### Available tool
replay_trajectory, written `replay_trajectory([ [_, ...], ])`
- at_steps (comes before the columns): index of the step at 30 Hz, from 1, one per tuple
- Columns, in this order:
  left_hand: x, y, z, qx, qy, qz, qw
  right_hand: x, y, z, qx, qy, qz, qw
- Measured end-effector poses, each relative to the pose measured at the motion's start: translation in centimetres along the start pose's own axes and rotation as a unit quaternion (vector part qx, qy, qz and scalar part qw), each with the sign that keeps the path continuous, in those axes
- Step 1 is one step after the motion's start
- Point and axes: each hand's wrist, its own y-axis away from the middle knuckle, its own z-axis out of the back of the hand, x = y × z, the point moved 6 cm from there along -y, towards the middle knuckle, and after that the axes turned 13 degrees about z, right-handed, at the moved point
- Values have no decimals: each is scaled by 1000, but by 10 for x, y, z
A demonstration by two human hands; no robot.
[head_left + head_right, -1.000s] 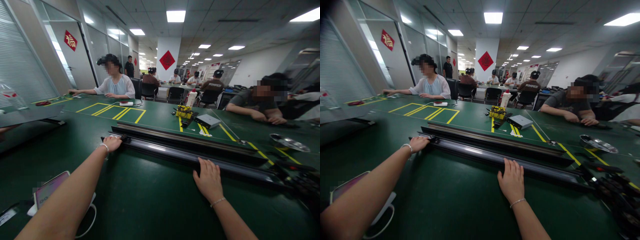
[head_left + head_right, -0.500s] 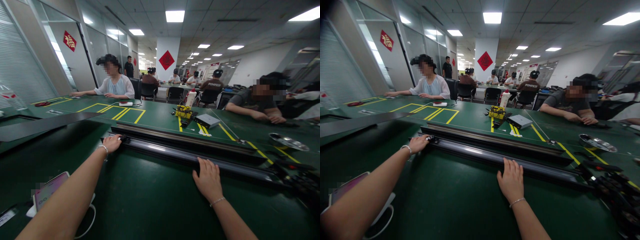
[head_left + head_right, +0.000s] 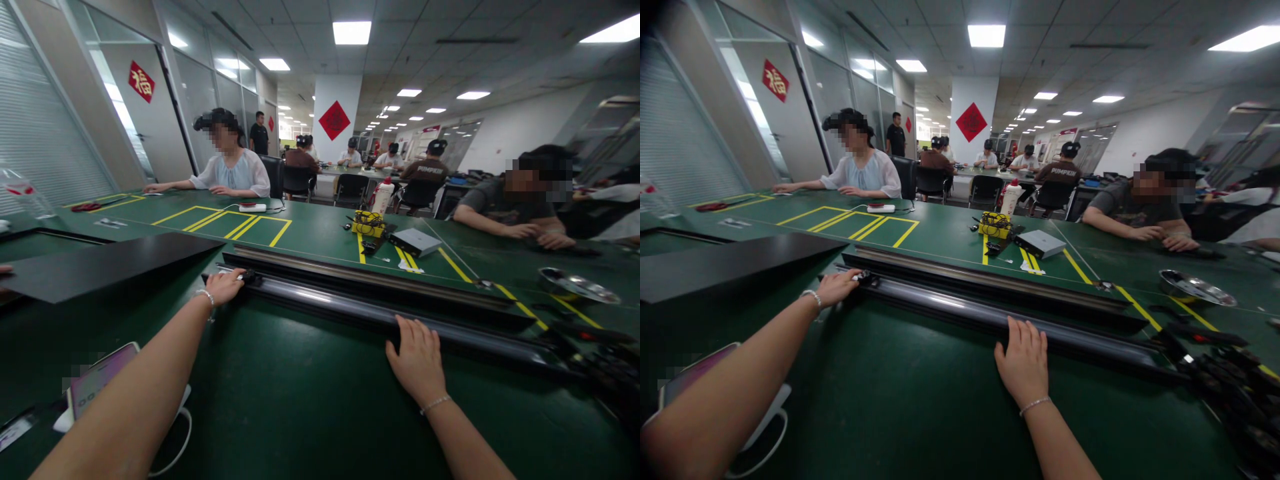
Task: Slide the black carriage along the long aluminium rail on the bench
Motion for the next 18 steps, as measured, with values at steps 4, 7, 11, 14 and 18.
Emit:
replay_trajectory([
  [4, 1, -2, -1, 2, -5, -4, 1000, 0, 0, -1, -3, 0, 0, 1000],
  [7, 2, -3, -2, 3, -10, -13, 1000, -1, 0, -2, -3, -3, 1, 1000],
  [11, -1, -2, -3, 1, 8, -15, 1000, -1, 0, -2, 0, -5, 0, 1000],
  [14, -6, -1, -4, 1, 28, -14, 1000, -2, -1, -2, 2, -7, 0, 1000],
  [18, -10, -2, -5, 4, 37, -8, 999, -1, 0, -1, -3, -10, 1, 1000],
])
